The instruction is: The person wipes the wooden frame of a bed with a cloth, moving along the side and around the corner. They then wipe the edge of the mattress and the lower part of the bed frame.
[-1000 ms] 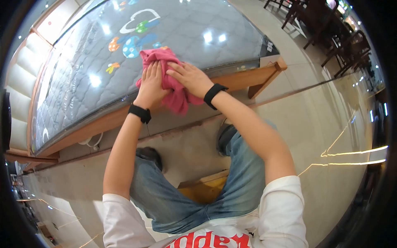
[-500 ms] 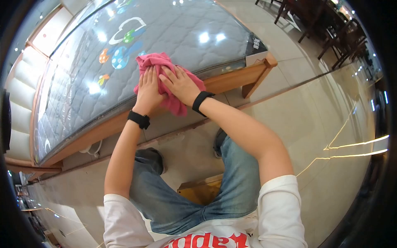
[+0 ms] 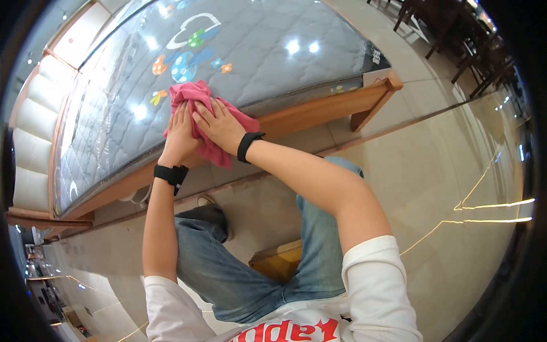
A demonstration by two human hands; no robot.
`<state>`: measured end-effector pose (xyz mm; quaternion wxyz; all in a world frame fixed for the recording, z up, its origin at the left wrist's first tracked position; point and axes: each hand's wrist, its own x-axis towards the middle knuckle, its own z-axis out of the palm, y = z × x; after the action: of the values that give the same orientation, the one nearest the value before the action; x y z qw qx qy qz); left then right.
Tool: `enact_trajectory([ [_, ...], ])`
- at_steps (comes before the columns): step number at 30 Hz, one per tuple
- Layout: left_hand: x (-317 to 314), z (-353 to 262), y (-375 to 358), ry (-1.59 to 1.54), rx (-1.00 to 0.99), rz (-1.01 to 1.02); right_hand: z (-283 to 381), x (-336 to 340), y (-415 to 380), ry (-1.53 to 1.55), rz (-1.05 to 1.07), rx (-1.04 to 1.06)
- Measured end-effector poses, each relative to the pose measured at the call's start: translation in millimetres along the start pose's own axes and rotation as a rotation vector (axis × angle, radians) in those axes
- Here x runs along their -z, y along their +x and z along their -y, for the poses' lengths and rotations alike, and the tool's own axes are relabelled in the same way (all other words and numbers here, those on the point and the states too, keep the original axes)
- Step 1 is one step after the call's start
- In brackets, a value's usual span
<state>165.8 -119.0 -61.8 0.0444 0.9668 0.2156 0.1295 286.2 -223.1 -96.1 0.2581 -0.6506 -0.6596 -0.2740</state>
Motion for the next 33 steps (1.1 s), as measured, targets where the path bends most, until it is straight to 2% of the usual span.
enact_trajectory([
  [20, -9.9, -7.8, 11.1, 0.023, -0.066, -0.064, -19.4, 21.6, -8.7, 0.086, 0.091, 0.028],
  [24, -15.2, -39.9, 31.3, -0.026, -0.105, -0.058, -54.0, 44.0, -24.1, 0.096, 0.154, 0.049],
  [33, -54.0, -141.2, 92.5, -0.083, -0.185, -0.138, -144.5, 114.8, -72.0, 0.015, 0.330, -0.074],
])
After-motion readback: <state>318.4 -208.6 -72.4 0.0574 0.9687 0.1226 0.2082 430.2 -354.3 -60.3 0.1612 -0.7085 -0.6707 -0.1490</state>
